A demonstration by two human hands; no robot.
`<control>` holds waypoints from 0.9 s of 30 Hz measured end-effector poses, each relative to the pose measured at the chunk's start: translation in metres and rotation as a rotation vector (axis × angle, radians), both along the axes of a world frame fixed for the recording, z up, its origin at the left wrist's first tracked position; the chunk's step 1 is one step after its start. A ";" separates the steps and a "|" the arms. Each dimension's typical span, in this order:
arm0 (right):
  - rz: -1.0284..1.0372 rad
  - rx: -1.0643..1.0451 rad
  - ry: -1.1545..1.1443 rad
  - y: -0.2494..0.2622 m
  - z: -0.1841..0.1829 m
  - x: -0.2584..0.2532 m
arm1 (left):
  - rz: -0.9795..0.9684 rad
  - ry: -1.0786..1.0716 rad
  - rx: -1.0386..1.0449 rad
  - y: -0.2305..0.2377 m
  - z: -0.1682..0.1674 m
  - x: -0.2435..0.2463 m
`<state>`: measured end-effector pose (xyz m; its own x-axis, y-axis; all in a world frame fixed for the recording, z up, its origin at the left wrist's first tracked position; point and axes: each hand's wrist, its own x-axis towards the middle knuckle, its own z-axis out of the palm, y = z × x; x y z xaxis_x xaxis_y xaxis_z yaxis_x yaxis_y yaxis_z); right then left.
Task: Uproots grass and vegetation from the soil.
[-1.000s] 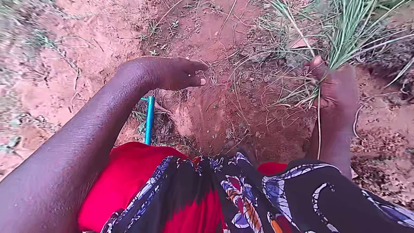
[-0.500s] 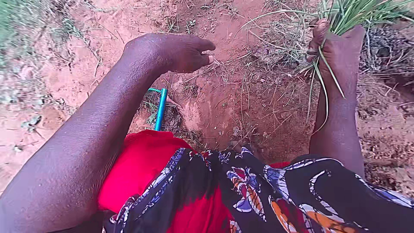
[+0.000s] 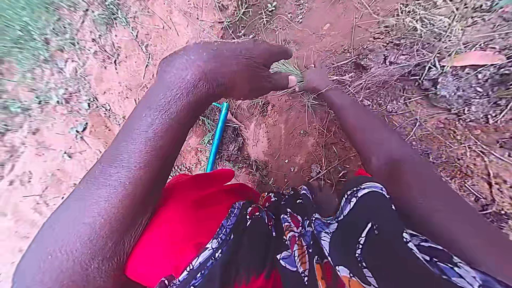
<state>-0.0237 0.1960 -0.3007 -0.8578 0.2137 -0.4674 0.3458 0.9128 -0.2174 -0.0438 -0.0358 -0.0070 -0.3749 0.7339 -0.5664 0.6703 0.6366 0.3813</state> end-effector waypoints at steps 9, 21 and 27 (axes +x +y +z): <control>-0.085 -0.129 0.132 -0.037 0.027 0.063 | -0.045 0.024 0.027 0.000 0.001 0.003; -0.947 0.074 0.453 0.013 0.179 0.318 | -0.166 0.023 0.032 0.000 0.018 0.037; -0.790 0.065 1.041 0.074 0.228 0.445 | -0.166 0.026 0.069 -0.002 0.025 0.047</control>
